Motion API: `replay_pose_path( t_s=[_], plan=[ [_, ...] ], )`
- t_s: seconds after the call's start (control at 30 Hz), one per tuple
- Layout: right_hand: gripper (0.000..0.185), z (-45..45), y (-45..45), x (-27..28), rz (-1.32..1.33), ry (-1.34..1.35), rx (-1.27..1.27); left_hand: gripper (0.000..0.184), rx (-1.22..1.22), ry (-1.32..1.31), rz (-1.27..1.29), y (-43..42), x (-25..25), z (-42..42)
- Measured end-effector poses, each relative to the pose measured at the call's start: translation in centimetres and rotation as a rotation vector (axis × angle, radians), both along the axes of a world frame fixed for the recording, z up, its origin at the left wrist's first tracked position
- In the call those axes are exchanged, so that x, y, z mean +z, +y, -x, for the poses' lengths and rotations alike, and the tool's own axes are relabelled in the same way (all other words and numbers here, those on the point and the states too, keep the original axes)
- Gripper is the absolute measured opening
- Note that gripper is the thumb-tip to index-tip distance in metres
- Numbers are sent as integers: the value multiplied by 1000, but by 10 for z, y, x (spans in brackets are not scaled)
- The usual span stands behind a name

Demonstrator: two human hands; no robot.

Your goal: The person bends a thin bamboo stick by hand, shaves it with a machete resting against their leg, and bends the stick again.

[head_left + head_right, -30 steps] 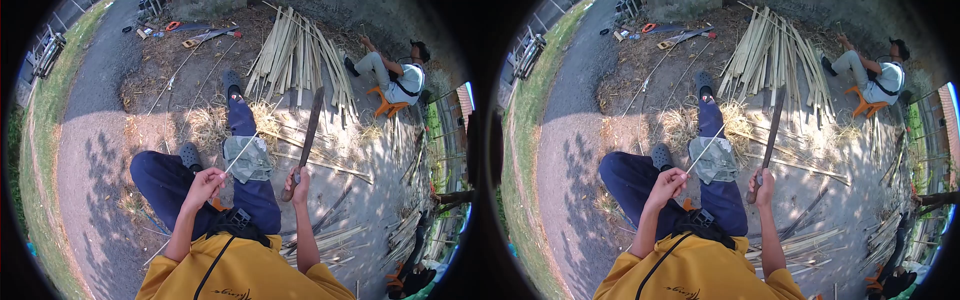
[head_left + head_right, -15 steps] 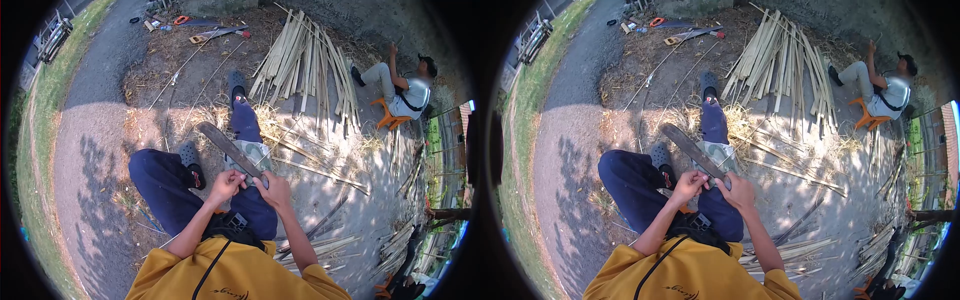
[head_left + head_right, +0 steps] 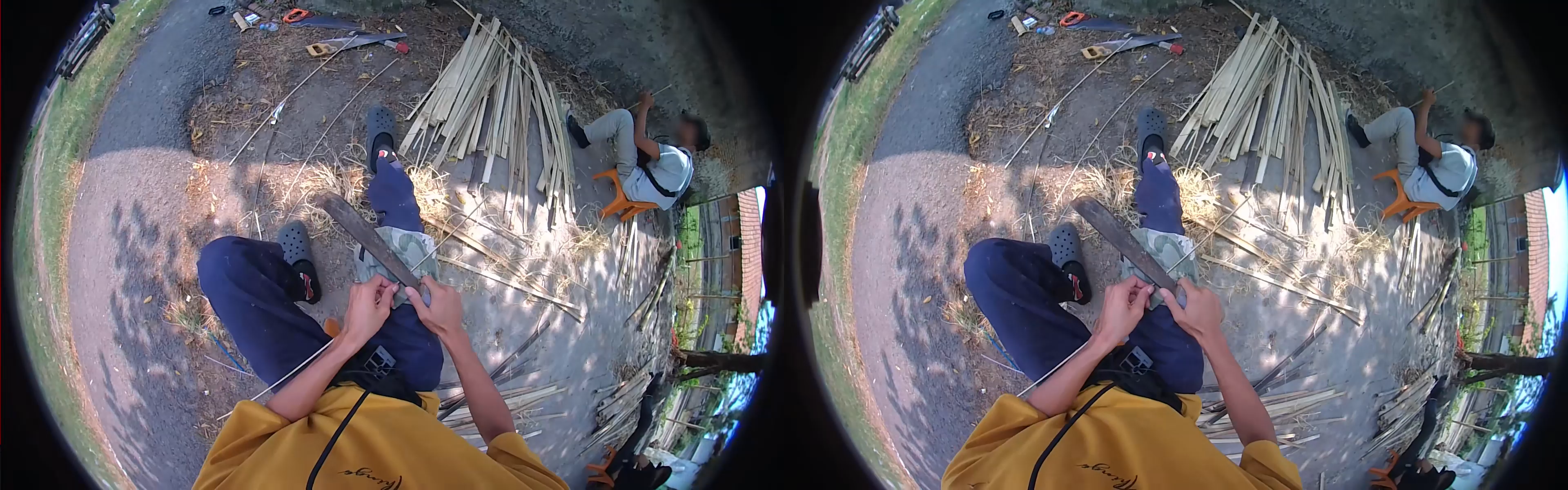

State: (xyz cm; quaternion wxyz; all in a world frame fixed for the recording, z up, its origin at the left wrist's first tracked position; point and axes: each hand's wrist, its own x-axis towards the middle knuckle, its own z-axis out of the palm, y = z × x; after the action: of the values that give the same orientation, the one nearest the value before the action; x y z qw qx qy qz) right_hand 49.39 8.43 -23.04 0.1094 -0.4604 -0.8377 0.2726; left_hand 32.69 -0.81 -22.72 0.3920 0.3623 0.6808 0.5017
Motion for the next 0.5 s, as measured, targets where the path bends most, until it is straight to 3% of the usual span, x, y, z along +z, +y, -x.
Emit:
replay_pose_path(
  t_s=[0.5],
  plan=[
    [52, 5, 1, 1, -18, 16, 39, 11, -20, 60, 23, 6, 8, 3]
  ],
)
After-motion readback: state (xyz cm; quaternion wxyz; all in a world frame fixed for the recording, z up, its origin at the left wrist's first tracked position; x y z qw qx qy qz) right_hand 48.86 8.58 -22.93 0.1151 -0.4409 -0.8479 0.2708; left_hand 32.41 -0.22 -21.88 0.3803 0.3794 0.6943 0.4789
